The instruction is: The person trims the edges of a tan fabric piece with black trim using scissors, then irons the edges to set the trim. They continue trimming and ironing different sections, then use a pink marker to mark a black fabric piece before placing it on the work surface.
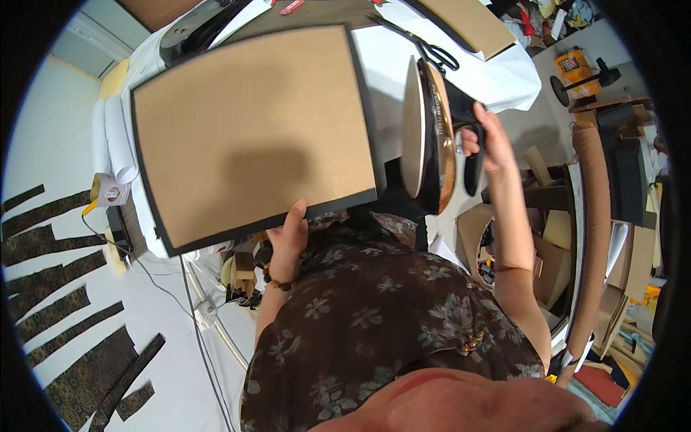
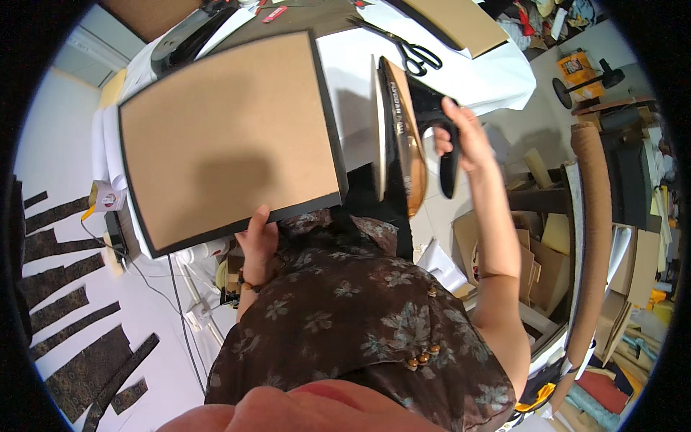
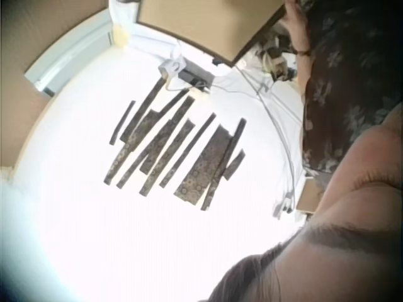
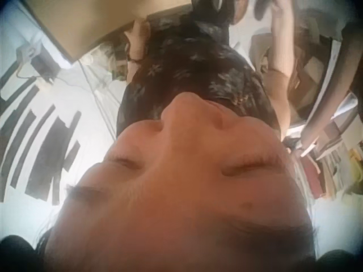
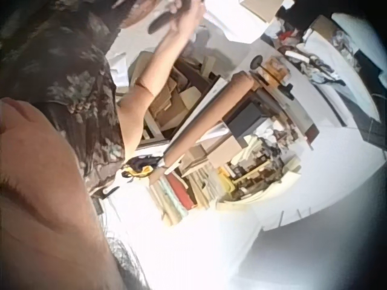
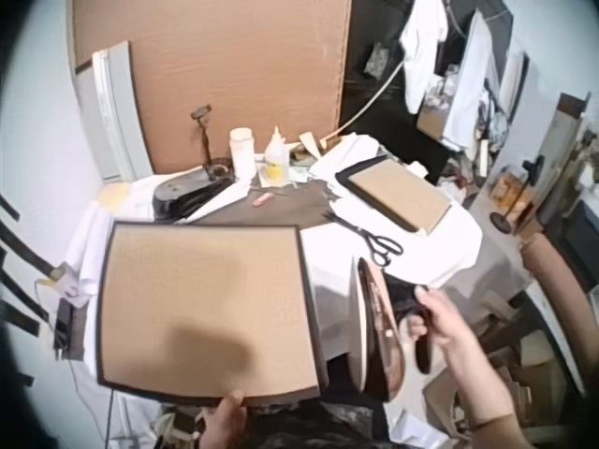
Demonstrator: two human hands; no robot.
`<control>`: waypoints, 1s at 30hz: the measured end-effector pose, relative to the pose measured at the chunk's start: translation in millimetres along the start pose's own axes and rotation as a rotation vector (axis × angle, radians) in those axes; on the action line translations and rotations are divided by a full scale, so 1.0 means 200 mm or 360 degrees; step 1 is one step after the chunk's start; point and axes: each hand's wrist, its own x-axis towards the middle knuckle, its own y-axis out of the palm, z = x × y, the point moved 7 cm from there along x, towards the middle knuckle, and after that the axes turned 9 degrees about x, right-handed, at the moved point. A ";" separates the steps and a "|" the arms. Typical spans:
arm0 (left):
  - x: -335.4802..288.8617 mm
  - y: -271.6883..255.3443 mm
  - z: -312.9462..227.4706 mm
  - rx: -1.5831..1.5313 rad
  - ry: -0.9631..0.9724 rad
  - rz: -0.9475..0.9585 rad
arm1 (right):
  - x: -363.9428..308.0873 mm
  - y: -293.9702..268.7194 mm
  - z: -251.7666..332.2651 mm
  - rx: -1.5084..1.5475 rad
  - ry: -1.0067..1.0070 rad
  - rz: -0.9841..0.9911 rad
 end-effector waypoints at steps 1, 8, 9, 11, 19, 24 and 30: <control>0.02 0.04 -0.07 -0.0006 0.0113 0.0134 | 0.03 0.00 -0.08 0.0142 0.0072 0.0049; 0.13 0.39 -0.38 0.0324 0.0457 0.0502 | 0.00 0.16 -0.33 0.0923 0.0180 0.0298; 0.13 0.43 -0.42 0.0457 0.0505 0.0490 | -0.01 0.18 -0.32 0.0896 0.0134 0.0217; 0.13 0.49 -0.47 0.0715 0.0590 0.0481 | -0.01 0.15 -0.29 0.0760 -0.0034 0.0093; 0.10 0.58 -0.58 0.1502 0.1015 0.0681 | -0.10 0.26 -0.11 0.0141 -0.0394 -0.0075; 0.11 0.43 -0.57 0.0728 0.0600 0.0544 | -0.09 0.18 0.00 0.0427 -0.0525 0.0050; 0.06 0.42 -0.59 0.0927 0.0527 0.0745 | 0.12 0.09 0.13 0.0944 -0.0322 0.0233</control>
